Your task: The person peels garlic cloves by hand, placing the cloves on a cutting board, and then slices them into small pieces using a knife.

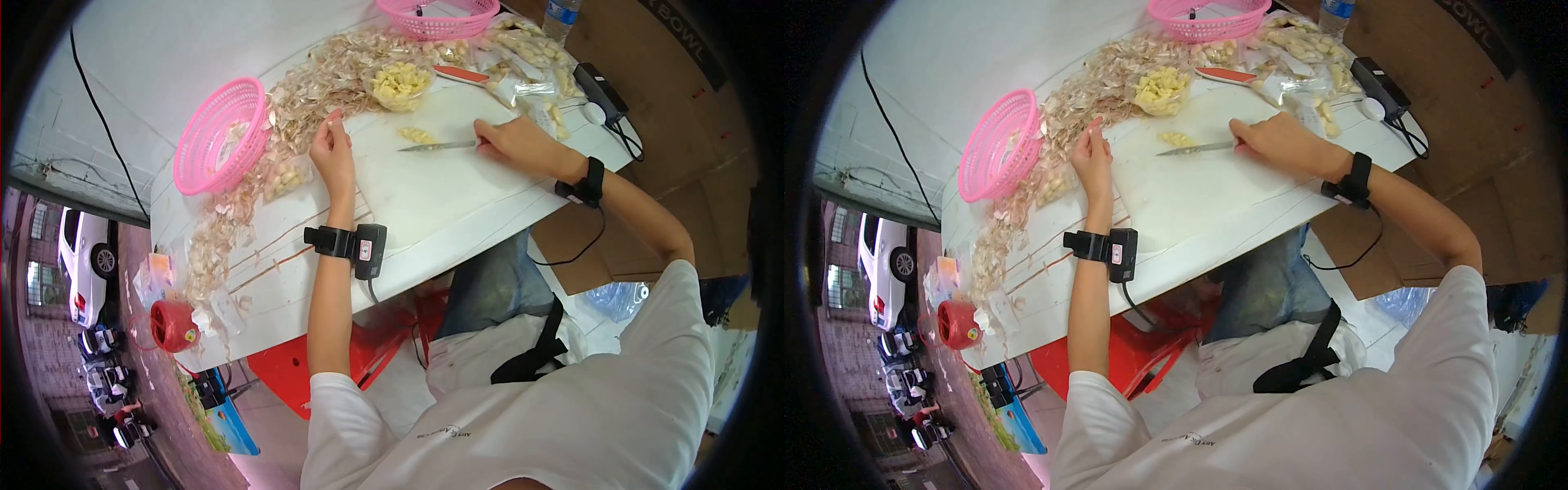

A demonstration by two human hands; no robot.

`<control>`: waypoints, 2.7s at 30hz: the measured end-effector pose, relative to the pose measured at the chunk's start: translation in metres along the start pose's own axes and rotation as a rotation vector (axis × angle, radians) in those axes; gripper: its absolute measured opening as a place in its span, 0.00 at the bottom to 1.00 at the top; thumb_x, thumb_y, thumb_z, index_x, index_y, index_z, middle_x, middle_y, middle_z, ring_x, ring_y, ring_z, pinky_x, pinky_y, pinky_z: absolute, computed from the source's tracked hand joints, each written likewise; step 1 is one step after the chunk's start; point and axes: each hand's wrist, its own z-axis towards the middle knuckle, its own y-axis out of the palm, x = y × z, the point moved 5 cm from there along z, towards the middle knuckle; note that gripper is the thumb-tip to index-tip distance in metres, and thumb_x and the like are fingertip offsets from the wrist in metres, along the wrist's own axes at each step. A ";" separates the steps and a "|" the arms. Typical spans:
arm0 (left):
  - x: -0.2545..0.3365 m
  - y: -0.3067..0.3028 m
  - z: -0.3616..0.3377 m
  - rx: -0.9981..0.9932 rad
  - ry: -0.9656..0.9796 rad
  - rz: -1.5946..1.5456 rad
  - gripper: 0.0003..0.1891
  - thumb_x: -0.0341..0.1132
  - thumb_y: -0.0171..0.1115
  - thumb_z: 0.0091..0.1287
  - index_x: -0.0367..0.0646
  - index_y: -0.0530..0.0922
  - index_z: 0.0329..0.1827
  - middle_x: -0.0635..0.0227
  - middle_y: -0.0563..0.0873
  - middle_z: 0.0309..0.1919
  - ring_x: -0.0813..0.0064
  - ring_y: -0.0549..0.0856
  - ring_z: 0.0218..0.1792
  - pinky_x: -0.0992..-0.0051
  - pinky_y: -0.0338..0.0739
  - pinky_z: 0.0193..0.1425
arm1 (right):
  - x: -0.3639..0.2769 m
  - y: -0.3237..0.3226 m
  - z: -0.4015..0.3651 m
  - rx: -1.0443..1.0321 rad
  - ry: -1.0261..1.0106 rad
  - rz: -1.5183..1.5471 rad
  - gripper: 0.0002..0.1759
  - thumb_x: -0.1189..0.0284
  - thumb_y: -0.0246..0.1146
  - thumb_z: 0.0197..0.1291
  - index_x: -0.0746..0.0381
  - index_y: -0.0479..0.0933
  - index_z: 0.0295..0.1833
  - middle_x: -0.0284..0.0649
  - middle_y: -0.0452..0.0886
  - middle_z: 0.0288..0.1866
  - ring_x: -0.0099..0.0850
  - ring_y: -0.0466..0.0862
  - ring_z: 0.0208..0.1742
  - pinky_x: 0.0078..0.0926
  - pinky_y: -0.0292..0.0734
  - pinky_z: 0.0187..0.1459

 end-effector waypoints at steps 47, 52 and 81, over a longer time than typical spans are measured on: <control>0.003 -0.001 -0.004 0.012 -0.046 0.101 0.17 0.40 0.52 0.78 0.40 0.80 0.61 0.85 0.65 0.19 0.92 0.61 0.20 0.85 0.52 0.23 | 0.025 0.014 0.042 0.040 0.042 0.553 0.13 0.65 0.62 0.68 0.63 0.70 0.46 0.45 0.79 0.24 0.43 0.80 0.24 0.33 0.72 0.26; 0.004 -0.001 -0.005 0.032 -0.075 0.131 0.17 0.39 0.53 0.77 0.40 0.80 0.60 0.84 0.67 0.20 0.91 0.63 0.22 0.85 0.55 0.25 | 0.040 0.015 0.039 0.038 0.148 0.483 0.14 0.66 0.64 0.66 0.62 0.71 0.48 0.47 0.83 0.29 0.45 0.85 0.31 0.35 0.78 0.31; 0.002 -0.002 -0.005 -0.003 -0.075 0.183 0.16 0.40 0.55 0.76 0.42 0.81 0.59 0.85 0.66 0.19 0.91 0.63 0.23 0.84 0.54 0.26 | 0.020 0.011 0.039 0.040 -0.079 0.323 0.11 0.67 0.64 0.64 0.61 0.70 0.41 0.44 0.81 0.31 0.46 0.82 0.30 0.40 0.75 0.28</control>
